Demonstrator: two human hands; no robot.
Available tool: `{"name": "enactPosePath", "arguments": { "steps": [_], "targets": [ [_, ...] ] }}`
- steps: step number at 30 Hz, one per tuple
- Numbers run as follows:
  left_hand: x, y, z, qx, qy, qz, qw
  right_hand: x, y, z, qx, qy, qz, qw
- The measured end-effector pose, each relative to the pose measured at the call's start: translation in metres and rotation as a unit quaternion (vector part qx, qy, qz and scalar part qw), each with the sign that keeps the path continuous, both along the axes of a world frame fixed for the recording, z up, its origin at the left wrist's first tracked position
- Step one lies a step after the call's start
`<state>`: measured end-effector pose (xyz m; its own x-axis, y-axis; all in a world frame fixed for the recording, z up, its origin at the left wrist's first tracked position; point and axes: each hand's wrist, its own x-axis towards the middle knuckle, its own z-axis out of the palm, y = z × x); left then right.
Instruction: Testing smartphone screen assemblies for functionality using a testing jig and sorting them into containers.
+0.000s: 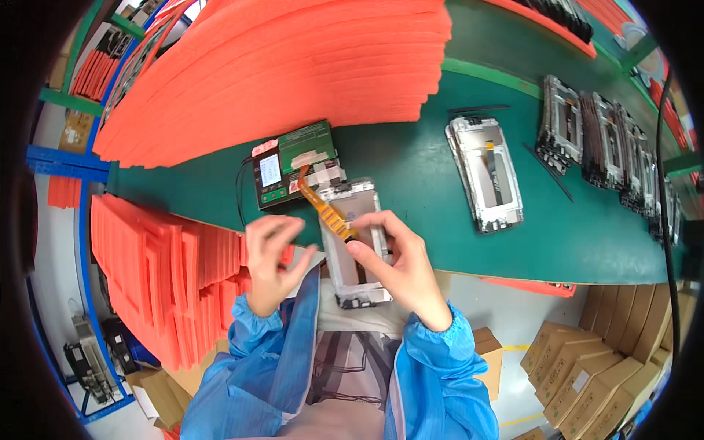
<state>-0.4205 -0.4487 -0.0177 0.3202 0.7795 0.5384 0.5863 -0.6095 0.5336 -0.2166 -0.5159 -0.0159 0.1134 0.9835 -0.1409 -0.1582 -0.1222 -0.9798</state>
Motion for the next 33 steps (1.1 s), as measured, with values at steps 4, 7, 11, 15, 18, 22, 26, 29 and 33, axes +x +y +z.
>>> {"name": "enactPosePath", "arguments": {
  "steps": [4,7,11,15,18,22,26,29,33],
  "targets": [
    [0.012,0.003,0.004,0.036,0.068,-0.194,0.978,0.012,-0.005,0.023,-0.048,0.146,0.003,0.988],
    [0.009,0.012,-0.001,0.074,0.004,-0.228,0.971,0.018,-0.017,0.036,-0.06,0.104,-0.022,0.993],
    [0.0,0.006,-0.006,-0.153,-0.09,-0.075,0.981,0.07,-0.089,0.0,-0.12,-0.124,-0.021,0.985],
    [-0.01,0.026,-0.027,-0.391,-0.445,-0.143,0.793,0.11,-0.225,-0.072,-0.159,-0.508,0.391,0.751],
    [0.003,0.024,-0.03,-0.435,-0.508,-0.094,0.737,0.096,-0.247,-0.089,-0.037,-0.341,0.239,0.908],
    [0.004,0.018,-0.033,-0.465,-0.539,-0.07,0.699,0.092,-0.228,-0.097,-0.026,-0.326,0.243,0.913],
    [0.003,0.023,-0.021,-0.475,-0.521,-0.105,0.701,0.084,-0.213,-0.098,-0.023,-0.314,0.241,0.918],
    [0.003,0.023,-0.019,-0.477,-0.51,-0.122,0.705,0.076,-0.208,-0.099,-0.031,-0.301,0.236,0.923],
    [0.0,0.021,-0.025,-0.472,-0.512,-0.123,0.707,0.068,-0.206,-0.098,-0.043,-0.288,0.229,0.929]
  ]
}}
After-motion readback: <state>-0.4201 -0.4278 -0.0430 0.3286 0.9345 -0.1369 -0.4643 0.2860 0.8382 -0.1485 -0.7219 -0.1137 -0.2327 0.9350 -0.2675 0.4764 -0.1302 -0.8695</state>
